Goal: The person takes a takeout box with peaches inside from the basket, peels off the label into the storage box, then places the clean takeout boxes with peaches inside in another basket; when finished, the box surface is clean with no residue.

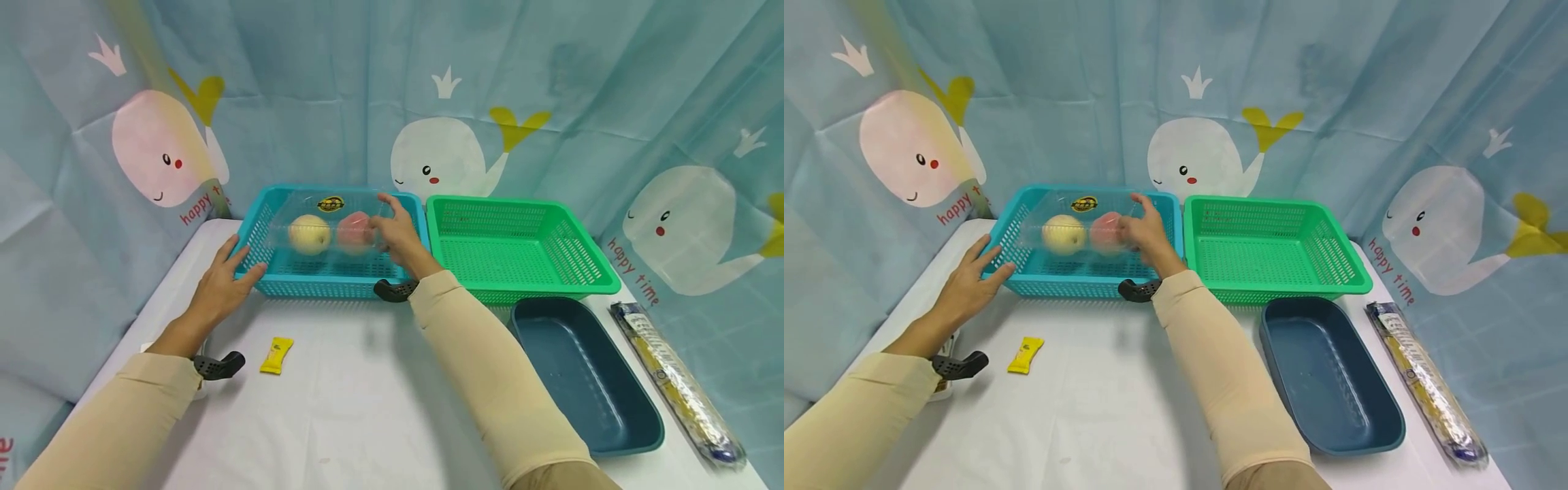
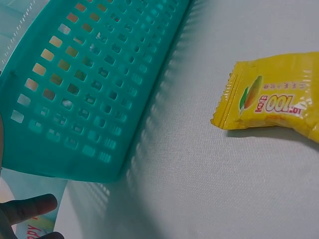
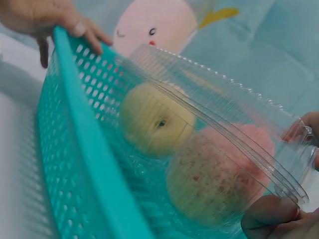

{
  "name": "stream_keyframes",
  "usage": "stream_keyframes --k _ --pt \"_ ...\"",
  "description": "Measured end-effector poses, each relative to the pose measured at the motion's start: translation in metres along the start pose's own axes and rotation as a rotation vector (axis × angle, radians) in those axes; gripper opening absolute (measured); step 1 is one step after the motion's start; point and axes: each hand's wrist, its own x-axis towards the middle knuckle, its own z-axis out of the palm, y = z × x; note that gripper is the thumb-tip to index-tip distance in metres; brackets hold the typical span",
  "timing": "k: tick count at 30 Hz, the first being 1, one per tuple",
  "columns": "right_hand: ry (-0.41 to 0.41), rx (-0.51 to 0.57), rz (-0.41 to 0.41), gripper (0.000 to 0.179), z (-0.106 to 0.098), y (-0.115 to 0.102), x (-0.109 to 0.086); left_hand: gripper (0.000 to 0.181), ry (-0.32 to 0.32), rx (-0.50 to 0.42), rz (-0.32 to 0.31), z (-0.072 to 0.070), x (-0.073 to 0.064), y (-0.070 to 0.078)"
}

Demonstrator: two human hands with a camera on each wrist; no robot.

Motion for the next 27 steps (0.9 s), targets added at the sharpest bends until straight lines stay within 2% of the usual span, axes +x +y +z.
stream_keyframes --k 8,14,27 --pt "-0.011 0.074 -0.017 0.062 -0.019 -0.016 -0.011 0.078 -0.001 0.01 -0.002 0.002 0.002 0.002" --pt "-0.013 0.08 -0.014 0.061 -0.031 -0.03 -0.025 0.079 -0.003 0.018 -0.008 0.003 0.002 0.001" --pt "-0.056 0.075 -0.031 0.061 -0.051 -0.048 -0.071 0.078 0.004 0.022 0.008 0.001 0.0 0.002"
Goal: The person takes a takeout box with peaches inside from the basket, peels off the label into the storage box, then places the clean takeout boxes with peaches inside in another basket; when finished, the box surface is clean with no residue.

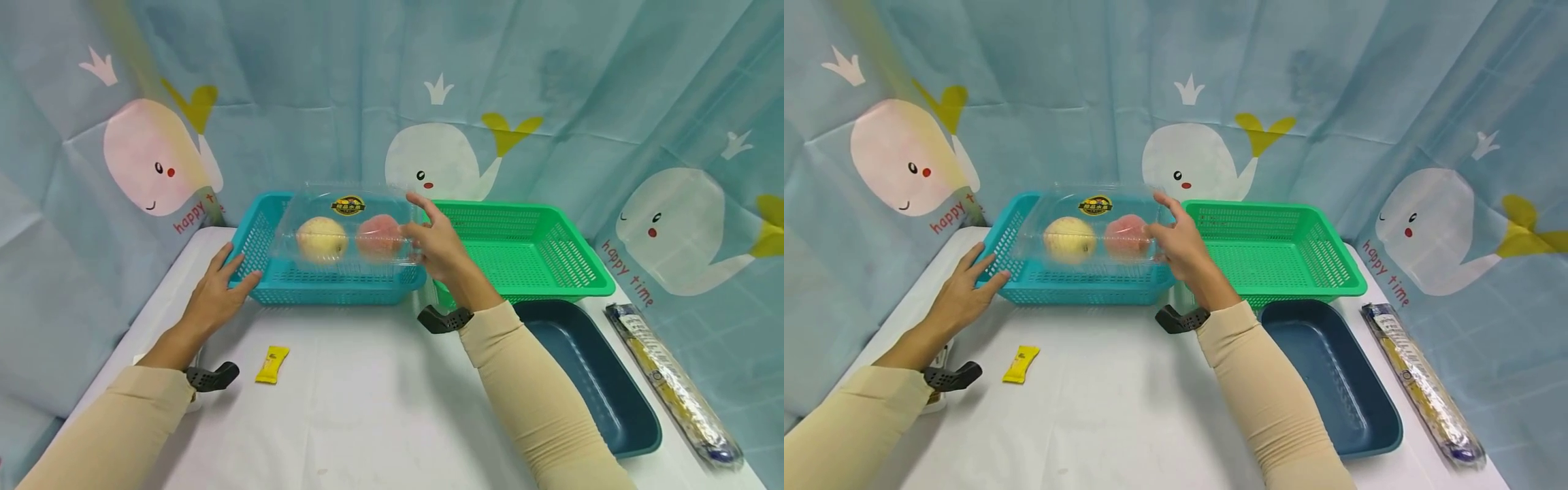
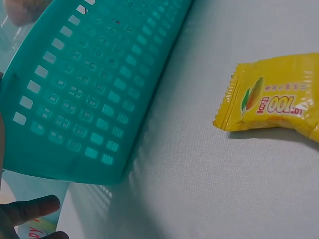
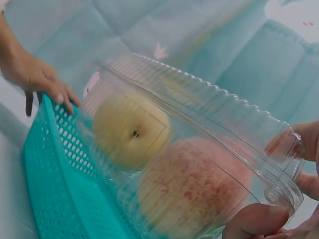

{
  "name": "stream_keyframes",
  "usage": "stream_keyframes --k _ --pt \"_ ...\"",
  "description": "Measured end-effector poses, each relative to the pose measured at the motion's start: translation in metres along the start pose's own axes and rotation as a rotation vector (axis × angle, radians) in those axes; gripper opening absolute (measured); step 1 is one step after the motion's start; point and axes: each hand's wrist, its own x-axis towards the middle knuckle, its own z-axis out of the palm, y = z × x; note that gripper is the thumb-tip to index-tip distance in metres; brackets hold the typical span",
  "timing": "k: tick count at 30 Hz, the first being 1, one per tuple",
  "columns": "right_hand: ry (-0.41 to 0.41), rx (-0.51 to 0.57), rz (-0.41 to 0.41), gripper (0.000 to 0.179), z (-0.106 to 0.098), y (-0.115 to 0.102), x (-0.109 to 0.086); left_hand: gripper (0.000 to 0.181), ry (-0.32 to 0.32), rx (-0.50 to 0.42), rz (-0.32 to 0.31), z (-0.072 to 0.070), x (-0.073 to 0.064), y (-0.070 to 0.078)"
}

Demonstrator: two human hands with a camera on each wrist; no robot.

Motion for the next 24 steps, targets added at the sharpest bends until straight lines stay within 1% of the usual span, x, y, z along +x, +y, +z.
stream_keyframes --k 6,12,20,24 --pt "-0.024 0.013 -0.01 0.063 -0.006 0.0 -0.027 0.077 -0.004 -0.002 0.012 -0.002 -0.001 0.0" --pt "-0.053 0.053 -0.047 0.064 -0.014 0.004 -0.05 0.077 -0.004 -0.008 0.019 -0.001 -0.002 -0.003" --pt "-0.083 0.065 -0.078 0.066 -0.023 0.004 -0.079 0.078 -0.005 0.001 0.007 -0.001 -0.003 -0.003" --pt "-0.079 0.069 -0.078 0.067 -0.029 0.005 -0.095 0.078 -0.005 -0.002 0.0 0.0 -0.002 -0.001"
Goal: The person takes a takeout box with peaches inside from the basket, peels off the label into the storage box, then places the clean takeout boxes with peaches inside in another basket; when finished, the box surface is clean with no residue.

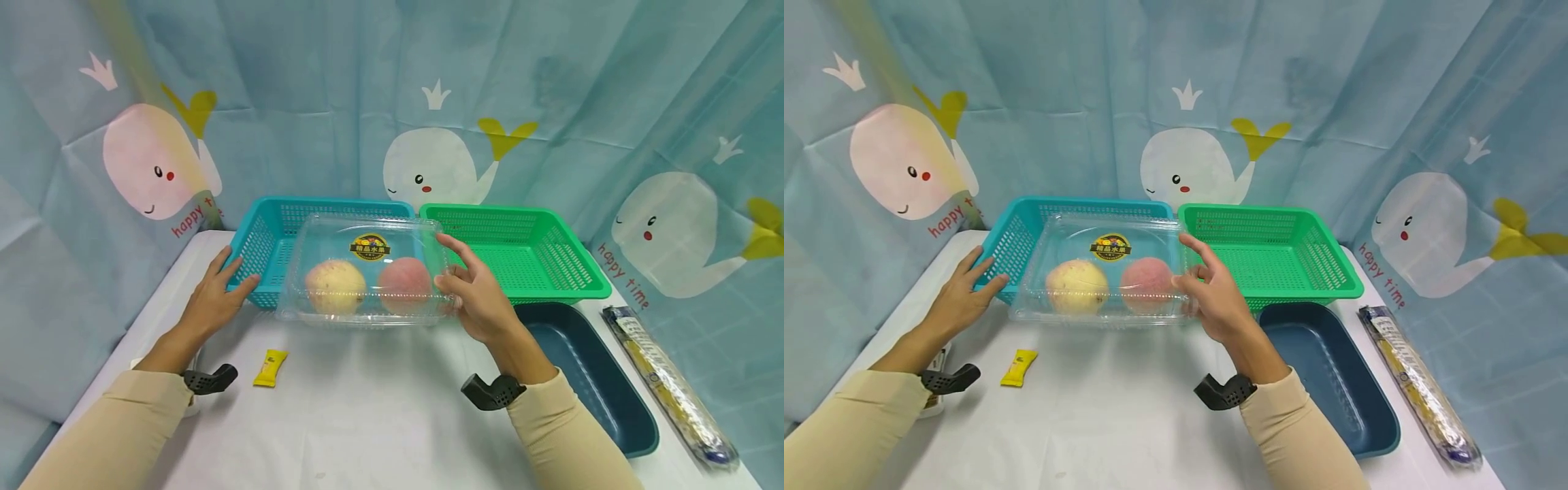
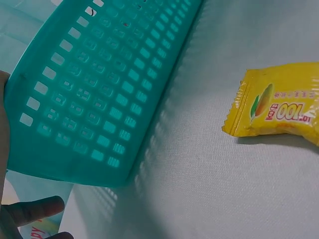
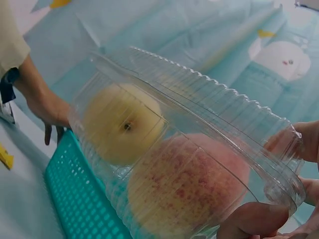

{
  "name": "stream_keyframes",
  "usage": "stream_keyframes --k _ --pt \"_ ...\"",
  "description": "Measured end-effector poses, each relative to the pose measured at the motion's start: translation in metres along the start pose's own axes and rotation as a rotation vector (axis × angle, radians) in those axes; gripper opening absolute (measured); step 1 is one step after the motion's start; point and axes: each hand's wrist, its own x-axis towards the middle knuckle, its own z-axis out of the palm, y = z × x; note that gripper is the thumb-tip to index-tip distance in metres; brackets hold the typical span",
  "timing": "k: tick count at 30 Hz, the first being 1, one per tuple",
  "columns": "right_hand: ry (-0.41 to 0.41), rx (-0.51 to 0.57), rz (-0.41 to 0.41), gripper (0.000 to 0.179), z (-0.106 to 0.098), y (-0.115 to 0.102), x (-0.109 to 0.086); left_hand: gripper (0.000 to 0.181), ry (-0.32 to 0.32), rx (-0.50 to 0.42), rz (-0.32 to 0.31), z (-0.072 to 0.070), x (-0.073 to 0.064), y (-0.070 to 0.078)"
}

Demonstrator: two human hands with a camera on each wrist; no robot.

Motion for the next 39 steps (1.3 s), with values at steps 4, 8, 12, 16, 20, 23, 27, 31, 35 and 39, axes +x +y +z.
stream_keyframes --k 4,8,12,16,20,23,27,31,35,39 --pt "0.003 0.008 0.015 0.068 -0.005 0.001 -0.014 0.079 -0.006 -0.002 -0.003 0.001 0.0 0.001" --pt "-0.014 0.024 0.024 0.068 -0.009 0.002 -0.025 0.078 -0.005 -0.004 0.003 0.0 0.0 0.001" --pt "-0.029 0.03 0.025 0.069 -0.011 0.006 -0.036 0.078 -0.005 -0.008 0.009 -0.001 0.001 0.002" --pt "-0.043 0.037 0.027 0.069 -0.013 0.012 -0.047 0.078 -0.013 -0.002 0.005 -0.001 0.001 0.003" --pt "-0.056 0.04 0.024 0.07 -0.015 0.02 -0.057 0.078 -0.012 0.003 0.008 -0.002 0.001 0.002" --pt "-0.06 0.044 0.009 0.07 -0.016 0.025 -0.063 0.078 -0.01 -0.004 0.01 -0.002 0.001 0.002" --pt "-0.08 0.063 -0.013 0.069 -0.018 0.032 -0.071 0.077 -0.011 -0.008 0.002 -0.003 0.001 0.003" --pt "-0.107 0.09 -0.023 0.07 -0.02 0.043 -0.079 0.077 -0.015 -0.005 -0.006 -0.003 0.002 0.004" --pt "-0.113 0.109 -0.026 0.071 -0.022 0.054 -0.084 0.078 -0.019 -0.004 -0.01 -0.003 0.002 0.004" --pt "-0.118 0.11 -0.029 0.072 -0.025 0.066 -0.088 0.078 -0.018 -0.003 -0.012 -0.003 0.001 0.003"
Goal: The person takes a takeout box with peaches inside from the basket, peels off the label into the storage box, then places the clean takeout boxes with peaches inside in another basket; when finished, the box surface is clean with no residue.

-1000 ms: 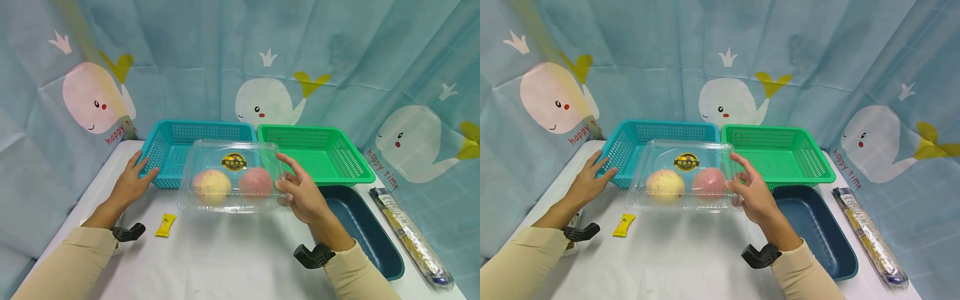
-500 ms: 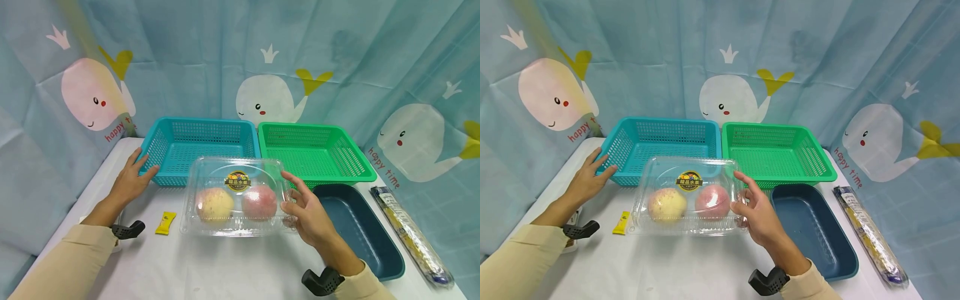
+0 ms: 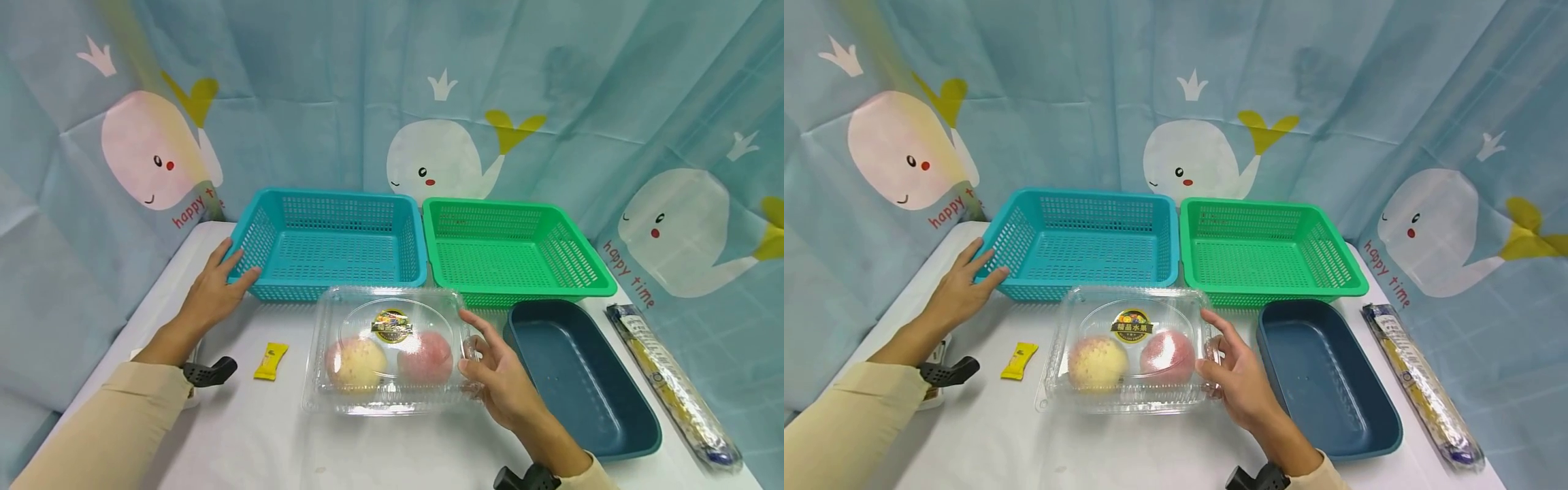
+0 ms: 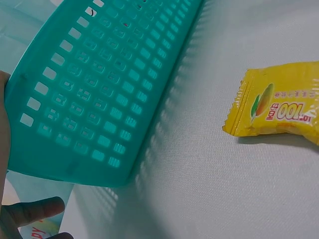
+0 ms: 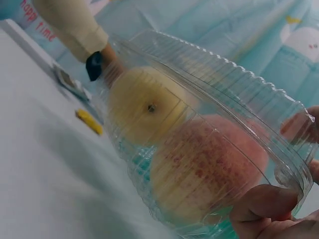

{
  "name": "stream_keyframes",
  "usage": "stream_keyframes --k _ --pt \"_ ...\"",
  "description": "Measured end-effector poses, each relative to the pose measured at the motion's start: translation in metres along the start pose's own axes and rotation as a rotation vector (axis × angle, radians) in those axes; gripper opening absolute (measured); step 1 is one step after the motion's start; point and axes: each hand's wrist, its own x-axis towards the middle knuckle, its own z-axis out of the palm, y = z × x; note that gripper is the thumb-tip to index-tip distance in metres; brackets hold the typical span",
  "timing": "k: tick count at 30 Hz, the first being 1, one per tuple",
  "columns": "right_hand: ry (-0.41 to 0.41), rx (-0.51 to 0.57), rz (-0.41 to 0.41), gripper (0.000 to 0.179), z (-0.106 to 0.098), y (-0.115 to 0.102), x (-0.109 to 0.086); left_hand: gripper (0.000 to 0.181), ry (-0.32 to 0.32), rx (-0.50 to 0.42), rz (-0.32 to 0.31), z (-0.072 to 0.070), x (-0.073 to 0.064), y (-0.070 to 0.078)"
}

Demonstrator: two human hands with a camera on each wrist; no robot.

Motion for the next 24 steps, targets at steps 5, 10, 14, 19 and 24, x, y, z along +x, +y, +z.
stream_keyframes --k 5,10,14,19,24 --pt "0.008 -0.012 0.0 0.073 -0.006 0.013 -0.003 0.078 -0.001 -0.002 -0.005 0.001 0.0 0.0" --pt "-0.005 0.002 -0.013 0.071 -0.013 0.025 -0.005 0.078 -0.006 0.002 -0.009 0.002 0.001 0.0" --pt "-0.014 0.016 -0.023 0.072 -0.017 0.033 -0.006 0.078 -0.007 -0.004 -0.008 0.003 0.002 -0.001" --pt "-0.004 -0.014 -0.022 0.072 -0.02 0.038 -0.006 0.078 0.002 -0.009 -0.002 0.002 0.002 -0.002" --pt "-0.001 -0.021 -0.002 0.071 -0.021 0.041 -0.005 0.078 0.003 0.0 -0.004 0.001 0.001 -0.002"
